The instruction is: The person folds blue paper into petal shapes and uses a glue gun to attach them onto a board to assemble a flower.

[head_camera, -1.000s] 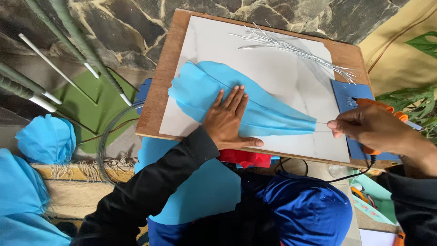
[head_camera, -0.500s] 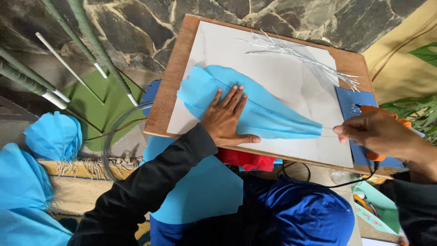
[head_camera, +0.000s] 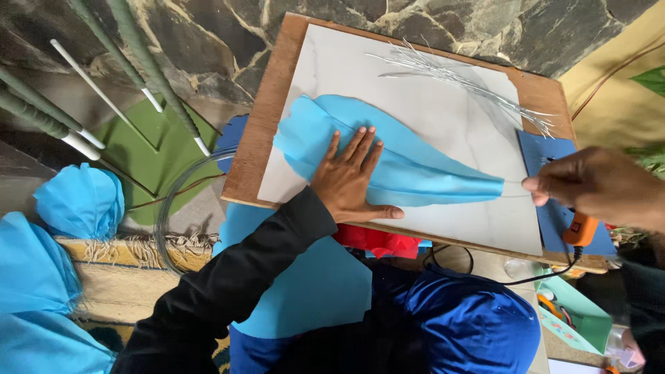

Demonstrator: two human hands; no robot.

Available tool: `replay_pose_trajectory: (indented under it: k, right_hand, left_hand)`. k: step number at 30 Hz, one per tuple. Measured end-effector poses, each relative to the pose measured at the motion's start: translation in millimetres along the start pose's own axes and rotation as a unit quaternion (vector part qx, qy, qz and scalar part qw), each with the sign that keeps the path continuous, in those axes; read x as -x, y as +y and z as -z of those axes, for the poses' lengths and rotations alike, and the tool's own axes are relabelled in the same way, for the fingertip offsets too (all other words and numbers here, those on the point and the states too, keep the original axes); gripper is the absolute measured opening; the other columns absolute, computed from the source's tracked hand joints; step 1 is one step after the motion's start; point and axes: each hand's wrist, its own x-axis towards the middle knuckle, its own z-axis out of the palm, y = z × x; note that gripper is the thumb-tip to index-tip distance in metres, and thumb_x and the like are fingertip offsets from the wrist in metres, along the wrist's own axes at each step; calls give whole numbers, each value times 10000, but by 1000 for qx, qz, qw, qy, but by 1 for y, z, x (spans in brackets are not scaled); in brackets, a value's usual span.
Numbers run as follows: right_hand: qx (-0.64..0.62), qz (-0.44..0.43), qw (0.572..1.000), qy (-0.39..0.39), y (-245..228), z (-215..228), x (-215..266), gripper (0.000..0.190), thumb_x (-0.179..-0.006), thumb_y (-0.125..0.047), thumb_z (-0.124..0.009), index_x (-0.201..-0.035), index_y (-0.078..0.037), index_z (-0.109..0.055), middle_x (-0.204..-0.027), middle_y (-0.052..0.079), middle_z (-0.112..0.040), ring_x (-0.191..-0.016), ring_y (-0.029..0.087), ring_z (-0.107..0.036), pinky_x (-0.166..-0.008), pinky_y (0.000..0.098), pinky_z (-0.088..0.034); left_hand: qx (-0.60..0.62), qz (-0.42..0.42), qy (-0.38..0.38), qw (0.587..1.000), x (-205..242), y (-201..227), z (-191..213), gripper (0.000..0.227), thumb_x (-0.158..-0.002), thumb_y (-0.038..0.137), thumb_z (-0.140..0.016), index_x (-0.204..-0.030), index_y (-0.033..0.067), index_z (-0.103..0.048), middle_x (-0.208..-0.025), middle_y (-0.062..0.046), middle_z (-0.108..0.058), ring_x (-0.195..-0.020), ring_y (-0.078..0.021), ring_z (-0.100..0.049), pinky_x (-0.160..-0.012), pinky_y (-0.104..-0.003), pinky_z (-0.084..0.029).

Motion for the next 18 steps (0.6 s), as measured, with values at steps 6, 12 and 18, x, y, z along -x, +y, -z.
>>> replay_pose_trajectory:
  k: [6,12,18]
  right_hand:
    - [-56,-68,996,-27,9,-32,3,333,-825,-321,-582,-797,-54,-779,-772,17,-781,-612,117,-517,-564,214,-301]
    - [-172,-7,985,-31,45,-65,-16,362,-816,-278,-610,-700,19,-783,-529,87,-422,-510,166,-368,-506,265,-260]
    - [-162,-14,986,-41,41,-62,-12,395,-805,-315,-609,-675,19,-775,-538,75,-408,-527,168,-371,-523,259,-263]
  left_hand:
    - [24,5,-50,998,-8,16,12,1111,-621,847,-175,-1344,3,-192,-1427,-133,-102,-1327,-310,-54,-1046,-597,-20]
    - [41,-25,-20,999,-12,56,-16,1096,-658,813,-130,-1336,-44,-211,-1423,-177,-171,-1337,-307,-109,-1082,-496,-59]
    - [61,-28,36,997,-9,58,-22,1075,-669,793,-189,-1341,-46,-228,-1419,-202,-183,-1338,-305,-163,-1099,-480,-117]
